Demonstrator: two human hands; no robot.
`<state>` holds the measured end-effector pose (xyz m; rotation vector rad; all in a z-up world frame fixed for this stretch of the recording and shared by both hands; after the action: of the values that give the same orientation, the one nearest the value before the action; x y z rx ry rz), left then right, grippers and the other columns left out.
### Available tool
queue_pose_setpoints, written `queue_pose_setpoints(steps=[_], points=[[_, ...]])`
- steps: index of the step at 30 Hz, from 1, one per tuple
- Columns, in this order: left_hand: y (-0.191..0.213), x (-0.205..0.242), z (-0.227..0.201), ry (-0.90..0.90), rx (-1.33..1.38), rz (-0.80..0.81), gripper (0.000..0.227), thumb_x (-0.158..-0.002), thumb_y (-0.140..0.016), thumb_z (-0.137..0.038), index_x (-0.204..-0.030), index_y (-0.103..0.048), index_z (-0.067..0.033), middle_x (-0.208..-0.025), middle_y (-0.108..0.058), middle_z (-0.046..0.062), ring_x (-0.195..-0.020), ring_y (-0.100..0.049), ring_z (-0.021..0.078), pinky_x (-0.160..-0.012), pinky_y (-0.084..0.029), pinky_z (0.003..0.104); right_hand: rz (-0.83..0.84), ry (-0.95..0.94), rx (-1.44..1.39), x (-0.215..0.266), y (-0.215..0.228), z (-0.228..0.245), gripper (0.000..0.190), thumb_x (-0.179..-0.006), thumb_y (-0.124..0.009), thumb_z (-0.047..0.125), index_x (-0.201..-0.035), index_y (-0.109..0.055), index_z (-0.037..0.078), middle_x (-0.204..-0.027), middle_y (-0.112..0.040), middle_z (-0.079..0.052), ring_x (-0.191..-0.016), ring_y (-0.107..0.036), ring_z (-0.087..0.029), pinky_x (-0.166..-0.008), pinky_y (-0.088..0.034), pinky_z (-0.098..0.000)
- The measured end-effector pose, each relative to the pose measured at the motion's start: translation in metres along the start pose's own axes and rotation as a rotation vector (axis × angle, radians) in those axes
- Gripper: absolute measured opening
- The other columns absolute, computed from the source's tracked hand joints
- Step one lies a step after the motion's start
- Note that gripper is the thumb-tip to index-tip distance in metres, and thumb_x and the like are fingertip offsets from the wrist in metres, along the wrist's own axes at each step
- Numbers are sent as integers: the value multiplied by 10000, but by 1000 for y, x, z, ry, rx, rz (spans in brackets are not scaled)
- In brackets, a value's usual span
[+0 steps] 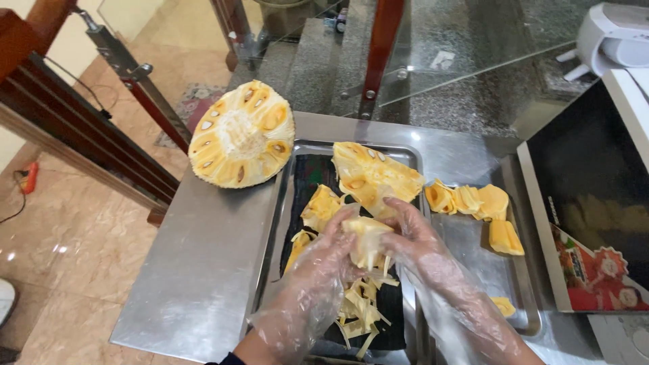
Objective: Manually separating jackfruit bulbs from the core and skin using hands and a knife
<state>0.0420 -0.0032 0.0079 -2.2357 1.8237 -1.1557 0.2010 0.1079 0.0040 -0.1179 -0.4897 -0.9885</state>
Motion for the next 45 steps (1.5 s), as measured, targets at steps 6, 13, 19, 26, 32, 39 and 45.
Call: queue_pose_setpoints(steps=[6, 13, 19, 26, 32, 39, 45], points=[[63, -79, 64, -99, 732, 178, 569, -908, -743, -289, -1393, -590, -33, -1318, -675, 263, -1029, -711, 427, -669, -648, 528, 189, 293, -61, 3, 9, 7, 715, -919, -574, 339, -1563, -349, 126, -1422, -605, -232, -959, -757, -283, -617, -685, -403], [68, -72, 54, -189, 729, 199, 697, -859, -794, -221, -1473, -476, -130, -1477, -541, 253, -1252, -603, 441, -781, -656, 522, -107, 699, 379, -21, 12, -35, 751, -762, -837, 209, -1451, -543, 162, -1368, -629, -112, -1028, -700, -198, -945, -603, -418], [34, -43, 36, -365, 497, -38, 505, -912, -712, -156, -1368, -494, -165, -1261, -655, 227, -954, -714, 358, -581, -624, 373, 39, 667, 594, -8, -23, -22, 802, -768, -701, 523, -1506, -479, 301, -1409, -506, -144, -1239, -507, -318, -978, -484, -525], [31, -34, 30, -245, 382, -206, 575, -824, -753, -122, -1346, -527, -207, -1376, -644, 205, -1110, -700, 405, -807, -645, 541, -94, 1062, 583, -2, -28, -6, 175, -955, -716, 242, -1094, -758, 144, -968, -779, -41, -860, -746, -195, -736, -618, -339], [63, -47, 46, -174, 265, -122, 616, -765, -822, -94, -1292, -513, -175, -1506, -556, 185, -1141, -679, 517, -631, -681, 569, 14, 750, 333, -4, -11, 8, 174, -944, -662, 295, -931, -759, 152, -901, -734, -14, -789, -698, -151, -767, -587, -314], [70, -26, 35, -22, 319, 232, 693, -788, -839, -141, -1397, -511, -103, -1241, -590, 259, -948, -690, 405, -544, -672, 452, -133, 740, 406, -15, -7, 18, 77, -912, -725, 132, -958, -784, 113, -963, -788, -25, -942, -745, -167, -920, -578, -335], [64, -16, 34, -147, 422, 233, 666, -824, -798, -180, -1414, -534, -16, -1271, -635, 231, -1069, -695, 391, -580, -679, 432, -48, 195, 465, -5, -8, 43, 272, -915, -684, 242, -1156, -744, 131, -1221, -759, -56, -1094, -722, -216, -1001, -602, -329]])
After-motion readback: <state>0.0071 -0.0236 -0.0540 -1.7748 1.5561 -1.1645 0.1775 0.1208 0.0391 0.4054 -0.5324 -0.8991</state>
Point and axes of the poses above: each hand's wrist, its own x-axis away from the middle knuckle, its own y-axis out of the back of the hand, z = x × y, the point moved 1 cm from there along -x, towards the middle knuckle
